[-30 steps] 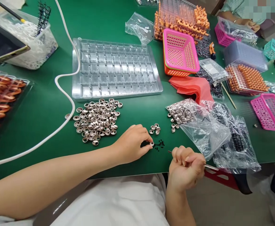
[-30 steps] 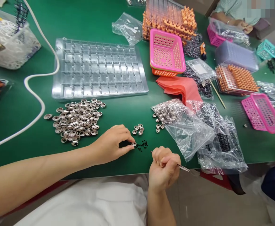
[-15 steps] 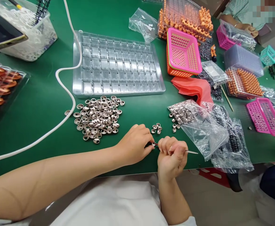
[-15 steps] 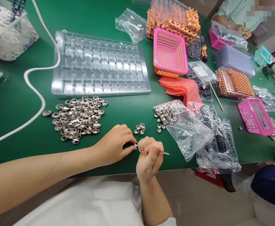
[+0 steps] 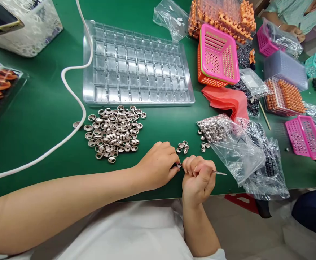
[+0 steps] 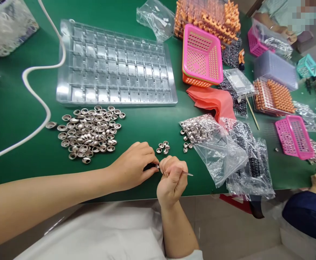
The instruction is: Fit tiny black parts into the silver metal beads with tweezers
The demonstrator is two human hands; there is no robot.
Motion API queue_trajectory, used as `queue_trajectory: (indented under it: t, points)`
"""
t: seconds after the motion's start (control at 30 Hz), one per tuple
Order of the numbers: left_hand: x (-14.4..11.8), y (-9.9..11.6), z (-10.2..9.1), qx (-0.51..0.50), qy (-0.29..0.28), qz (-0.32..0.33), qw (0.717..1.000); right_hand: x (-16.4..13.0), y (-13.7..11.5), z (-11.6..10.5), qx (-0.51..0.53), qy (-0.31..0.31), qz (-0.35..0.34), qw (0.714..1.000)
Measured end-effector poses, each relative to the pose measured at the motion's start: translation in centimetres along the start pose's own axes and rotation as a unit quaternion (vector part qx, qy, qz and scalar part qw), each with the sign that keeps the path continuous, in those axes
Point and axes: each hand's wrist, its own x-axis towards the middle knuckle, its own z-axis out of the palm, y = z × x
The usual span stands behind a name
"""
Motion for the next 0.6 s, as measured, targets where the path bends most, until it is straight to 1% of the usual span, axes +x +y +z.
queue_trajectory:
  t: [0.23, 0.37, 0.6]
  points:
    - [-0.08, -0.08, 0.07, 0.0, 0.012, 0.011, 1.0, -0.06, 0.07, 0.01, 0.016, -0.001, -0.003, 1.0]
    - [-0.13, -0.14, 0.09, -0.001, 0.016, 0.013, 1.0, -0.08, 0.01, 0.03, 0.007, -0.001, -0.005, 1.0]
    - [-0.06, -0.11, 0.02, -0.001, 0.011, 0.012, 1.0, -0.12, 0.01, 0.08, -0.001, 0.0, -0.013, 1.0]
